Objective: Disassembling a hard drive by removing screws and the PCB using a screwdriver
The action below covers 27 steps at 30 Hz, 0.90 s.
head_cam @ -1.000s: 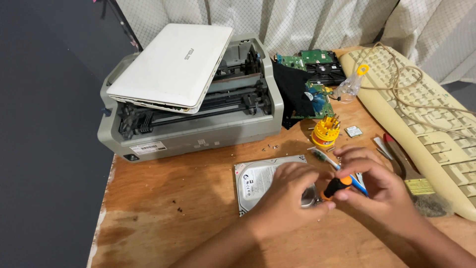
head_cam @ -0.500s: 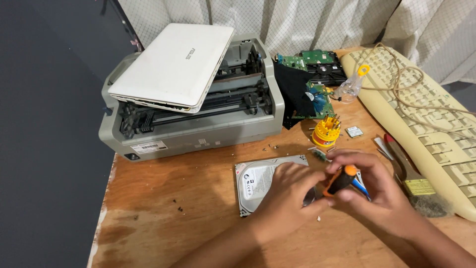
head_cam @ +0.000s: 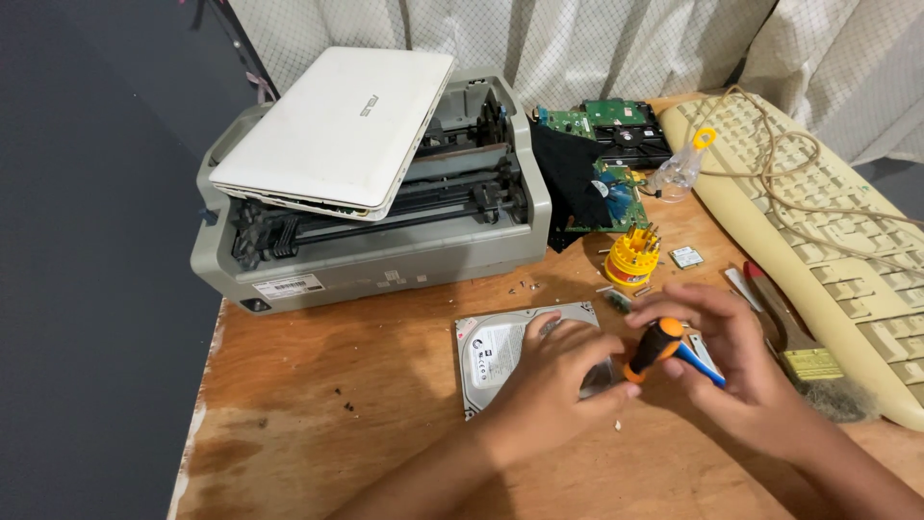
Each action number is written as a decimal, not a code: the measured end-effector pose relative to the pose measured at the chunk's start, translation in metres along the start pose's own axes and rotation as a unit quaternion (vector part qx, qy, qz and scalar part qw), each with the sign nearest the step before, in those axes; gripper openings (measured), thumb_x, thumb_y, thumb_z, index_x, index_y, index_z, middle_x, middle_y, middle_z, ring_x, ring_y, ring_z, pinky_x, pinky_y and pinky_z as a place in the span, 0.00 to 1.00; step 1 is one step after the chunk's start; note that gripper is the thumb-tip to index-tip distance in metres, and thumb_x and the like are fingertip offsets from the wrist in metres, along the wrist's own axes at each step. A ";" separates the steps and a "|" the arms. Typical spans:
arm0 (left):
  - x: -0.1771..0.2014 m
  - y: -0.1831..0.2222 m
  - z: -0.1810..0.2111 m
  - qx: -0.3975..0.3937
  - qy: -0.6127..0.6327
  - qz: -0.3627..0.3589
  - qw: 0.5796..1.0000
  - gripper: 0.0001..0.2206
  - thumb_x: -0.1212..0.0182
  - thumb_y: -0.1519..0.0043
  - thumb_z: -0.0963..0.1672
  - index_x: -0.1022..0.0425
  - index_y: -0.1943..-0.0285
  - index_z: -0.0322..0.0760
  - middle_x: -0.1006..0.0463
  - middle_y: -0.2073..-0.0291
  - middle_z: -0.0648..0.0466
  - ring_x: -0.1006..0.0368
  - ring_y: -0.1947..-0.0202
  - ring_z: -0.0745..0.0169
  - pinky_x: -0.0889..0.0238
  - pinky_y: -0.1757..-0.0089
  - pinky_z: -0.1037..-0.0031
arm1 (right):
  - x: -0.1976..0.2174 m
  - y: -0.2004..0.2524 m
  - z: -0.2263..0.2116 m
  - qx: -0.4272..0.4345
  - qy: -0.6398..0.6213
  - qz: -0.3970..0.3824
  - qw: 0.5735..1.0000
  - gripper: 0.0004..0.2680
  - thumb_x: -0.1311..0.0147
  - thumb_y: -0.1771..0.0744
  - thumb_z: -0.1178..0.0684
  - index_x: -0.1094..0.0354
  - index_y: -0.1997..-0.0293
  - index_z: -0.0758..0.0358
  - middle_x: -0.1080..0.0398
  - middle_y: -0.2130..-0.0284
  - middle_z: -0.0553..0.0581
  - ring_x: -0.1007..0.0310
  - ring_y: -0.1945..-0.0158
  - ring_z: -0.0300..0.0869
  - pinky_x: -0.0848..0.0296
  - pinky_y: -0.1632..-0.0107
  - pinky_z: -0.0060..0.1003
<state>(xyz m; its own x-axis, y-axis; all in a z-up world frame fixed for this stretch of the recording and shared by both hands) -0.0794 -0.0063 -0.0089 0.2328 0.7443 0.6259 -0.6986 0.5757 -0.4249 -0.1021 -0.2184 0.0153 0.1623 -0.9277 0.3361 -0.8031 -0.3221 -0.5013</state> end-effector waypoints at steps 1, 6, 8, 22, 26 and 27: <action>-0.001 0.000 -0.001 -0.007 -0.009 0.004 1.000 0.12 0.39 0.39 0.49 0.27 0.50 0.45 0.22 0.53 0.57 0.28 0.46 0.55 0.58 0.37 0.55 | -0.002 -0.002 -0.006 0.020 0.036 -0.014 0.999 0.19 0.49 0.33 0.58 0.46 0.34 0.63 0.31 0.43 0.64 0.30 0.34 0.50 0.32 0.31 0.46; -0.001 0.001 0.001 0.026 0.049 -0.006 0.998 0.15 0.39 0.40 0.48 0.27 0.45 0.47 0.22 0.52 0.57 0.27 0.44 0.59 0.64 0.33 0.52 | -0.003 -0.004 -0.008 0.058 0.091 -0.029 0.994 0.14 0.46 0.33 0.57 0.37 0.41 0.62 0.28 0.42 0.62 0.30 0.32 0.53 0.32 0.29 0.49; -0.003 0.001 -0.003 0.022 0.011 0.002 1.000 0.12 0.39 0.41 0.50 0.27 0.55 0.45 0.20 0.56 0.59 0.26 0.48 0.58 0.61 0.34 0.54 | 0.003 0.001 0.001 0.003 0.180 -0.043 0.983 0.26 0.34 0.39 0.50 0.37 0.33 0.55 0.34 0.46 0.56 0.32 0.38 0.44 0.38 0.33 0.39; -0.004 0.009 -0.005 -0.061 -0.163 -0.003 0.985 0.10 0.35 0.42 0.50 0.18 0.58 0.44 0.23 0.58 0.55 0.37 0.33 0.43 0.68 0.34 0.33 | 0.006 -0.002 -0.012 -0.013 0.154 -0.045 0.987 0.24 0.37 0.38 0.56 0.36 0.33 0.58 0.23 0.46 0.55 0.24 0.41 0.41 0.31 0.38 0.37; -0.004 0.009 -0.004 -0.024 -0.106 0.013 0.994 0.07 0.33 0.41 0.49 0.22 0.58 0.49 0.21 0.48 0.64 0.37 0.32 0.48 0.70 0.33 0.39 | 0.012 0.002 -0.005 -0.013 0.156 0.020 0.987 0.25 0.35 0.40 0.58 0.35 0.34 0.57 0.22 0.49 0.55 0.22 0.46 0.40 0.28 0.40 0.35; 0.002 0.006 -0.003 -0.026 -0.110 0.016 0.993 0.07 0.33 0.41 0.49 0.22 0.58 0.49 0.21 0.48 0.64 0.37 0.32 0.48 0.70 0.33 0.39 | 0.015 0.003 0.002 -0.009 0.156 0.020 0.988 0.25 0.35 0.40 0.58 0.35 0.34 0.57 0.22 0.49 0.55 0.22 0.46 0.40 0.28 0.40 0.35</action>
<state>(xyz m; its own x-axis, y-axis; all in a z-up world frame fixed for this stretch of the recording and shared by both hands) -0.0809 -0.0008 -0.0120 0.0537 0.6734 0.7373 -0.6662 0.5742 -0.4759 -0.1012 -0.2332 0.0173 -0.0523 -0.8359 0.5464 -0.8153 -0.2802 -0.5067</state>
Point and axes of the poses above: each hand's wrist, its own y-axis away from the middle knuckle, its own x-axis out of the back of the hand, z = x × y, the point moved 1 cm from there along -y, towards the middle knuckle
